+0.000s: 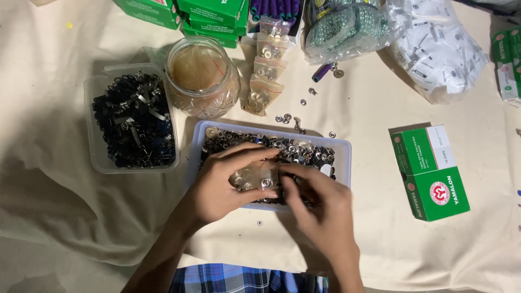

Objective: The person sorts metal buttons from a plastic tray into small clear plastic bags. They pick up buttons with their right hand and place them into a bag held open by their left hand on a table covered with a white cloth.

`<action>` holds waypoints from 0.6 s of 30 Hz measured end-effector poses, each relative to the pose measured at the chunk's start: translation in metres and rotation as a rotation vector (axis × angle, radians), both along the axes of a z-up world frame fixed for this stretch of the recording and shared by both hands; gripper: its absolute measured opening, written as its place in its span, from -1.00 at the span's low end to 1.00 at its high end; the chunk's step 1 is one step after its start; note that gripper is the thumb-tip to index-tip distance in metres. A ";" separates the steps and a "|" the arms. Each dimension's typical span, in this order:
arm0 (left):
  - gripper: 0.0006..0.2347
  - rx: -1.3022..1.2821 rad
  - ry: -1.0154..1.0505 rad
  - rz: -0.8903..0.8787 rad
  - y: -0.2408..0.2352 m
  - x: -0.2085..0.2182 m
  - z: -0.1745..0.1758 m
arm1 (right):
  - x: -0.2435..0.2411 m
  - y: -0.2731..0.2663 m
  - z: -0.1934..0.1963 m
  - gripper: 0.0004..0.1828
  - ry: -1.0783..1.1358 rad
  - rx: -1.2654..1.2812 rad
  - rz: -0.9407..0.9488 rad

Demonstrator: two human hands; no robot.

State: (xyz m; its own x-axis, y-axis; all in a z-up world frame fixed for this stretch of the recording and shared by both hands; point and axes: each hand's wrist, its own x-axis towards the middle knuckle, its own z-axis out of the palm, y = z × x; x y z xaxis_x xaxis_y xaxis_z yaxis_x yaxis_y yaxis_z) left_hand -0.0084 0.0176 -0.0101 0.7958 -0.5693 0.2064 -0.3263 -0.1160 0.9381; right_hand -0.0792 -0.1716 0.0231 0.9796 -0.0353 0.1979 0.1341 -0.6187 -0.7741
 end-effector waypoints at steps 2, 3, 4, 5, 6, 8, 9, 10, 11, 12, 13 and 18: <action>-0.44 0.007 -0.004 0.021 -0.001 0.002 -0.003 | -0.005 -0.008 -0.003 -0.76 0.081 0.154 -0.102; -0.40 0.015 0.002 0.040 -0.001 0.000 -0.005 | -0.009 -0.011 -0.005 -0.69 0.174 0.307 -0.207; -0.40 0.018 0.006 0.046 -0.001 -0.001 -0.005 | -0.007 -0.013 -0.009 -0.69 0.179 0.309 -0.202; -0.49 0.019 -0.008 0.042 -0.002 -0.001 -0.005 | -0.004 -0.016 -0.012 -0.66 0.244 0.499 -0.198; -0.58 0.019 -0.021 0.037 -0.003 0.000 -0.004 | -0.002 -0.020 -0.014 -0.63 0.307 0.689 -0.193; -0.62 0.031 -0.014 0.022 -0.005 0.001 -0.007 | -0.002 -0.021 -0.013 -0.62 0.321 0.752 -0.199; -0.65 0.052 0.003 0.027 -0.004 -0.001 -0.009 | -0.002 -0.020 -0.013 -0.61 0.352 0.819 -0.188; -0.65 0.051 0.003 0.031 -0.006 0.000 -0.011 | -0.002 -0.017 -0.013 -0.61 0.355 0.818 -0.185; -0.67 0.048 -0.015 0.055 -0.006 0.000 -0.013 | -0.003 -0.012 -0.013 -0.72 0.313 0.661 -0.181; -0.69 0.045 -0.034 0.079 -0.006 0.000 -0.015 | -0.004 -0.008 -0.012 -0.81 0.270 0.505 -0.176; -0.69 0.045 -0.038 0.079 -0.005 0.001 -0.015 | -0.003 0.002 -0.008 -0.81 0.267 0.506 -0.175; -0.80 -0.012 -0.122 -0.014 -0.004 0.002 -0.019 | 0.000 0.034 0.009 -0.91 -0.002 0.046 0.018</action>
State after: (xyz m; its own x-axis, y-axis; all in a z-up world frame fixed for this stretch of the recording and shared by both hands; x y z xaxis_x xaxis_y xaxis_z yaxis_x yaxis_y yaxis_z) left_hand -0.0062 0.0132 -0.0288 0.7567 -0.5768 0.3079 -0.4395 -0.1001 0.8926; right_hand -0.0791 -0.1379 0.0322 0.9797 -0.0270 0.1986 0.1464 -0.5803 -0.8012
